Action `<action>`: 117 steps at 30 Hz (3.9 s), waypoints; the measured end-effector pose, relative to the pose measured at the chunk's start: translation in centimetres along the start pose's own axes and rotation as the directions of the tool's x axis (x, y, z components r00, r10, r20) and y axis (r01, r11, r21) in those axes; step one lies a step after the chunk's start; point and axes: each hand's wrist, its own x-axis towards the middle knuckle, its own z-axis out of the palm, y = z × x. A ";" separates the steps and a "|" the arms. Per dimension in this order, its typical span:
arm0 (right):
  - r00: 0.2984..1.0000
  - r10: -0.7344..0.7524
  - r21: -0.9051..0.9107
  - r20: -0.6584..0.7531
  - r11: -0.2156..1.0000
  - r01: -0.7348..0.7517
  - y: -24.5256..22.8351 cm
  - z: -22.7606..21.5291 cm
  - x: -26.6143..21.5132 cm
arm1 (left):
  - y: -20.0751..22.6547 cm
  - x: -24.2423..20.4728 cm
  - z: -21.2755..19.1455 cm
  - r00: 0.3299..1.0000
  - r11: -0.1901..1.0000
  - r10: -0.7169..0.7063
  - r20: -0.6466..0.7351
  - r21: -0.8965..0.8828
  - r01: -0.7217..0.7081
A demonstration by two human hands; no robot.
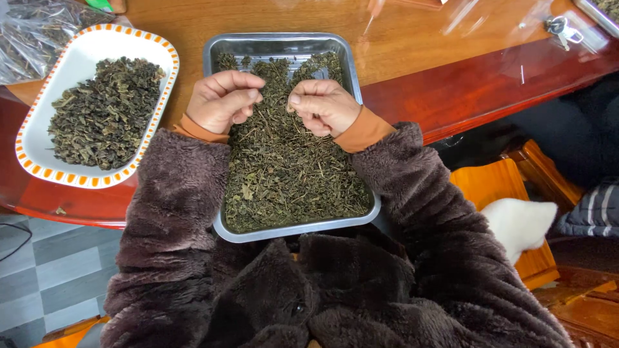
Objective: Sorting dried tea leaves by manually picking out stems and impurities from a tray
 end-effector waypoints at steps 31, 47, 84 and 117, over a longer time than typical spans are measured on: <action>0.968 0.072 -0.947 0.239 0.236 0.216 -0.7 4.4 -0.7 | 2.1 -0.7 0.5 0.979 0.996 0.086 -0.185 0.054 -0.077; 0.924 -0.332 -0.846 0.189 0.422 0.325 -0.9 1.6 -1.5 | 0.7 -0.4 0.7 0.975 0.881 0.222 -0.015 0.431 -0.194; 0.920 -0.342 -0.026 0.194 0.935 0.353 -0.8 -5.0 -6.5 | 0.0 -0.7 0.3 0.981 0.843 0.195 -0.009 0.513 -0.163; 0.947 -0.315 -0.773 0.065 0.584 0.247 -2.2 2.9 -2.9 | 1.2 -1.0 0.9 0.972 0.834 0.235 0.030 0.507 -0.217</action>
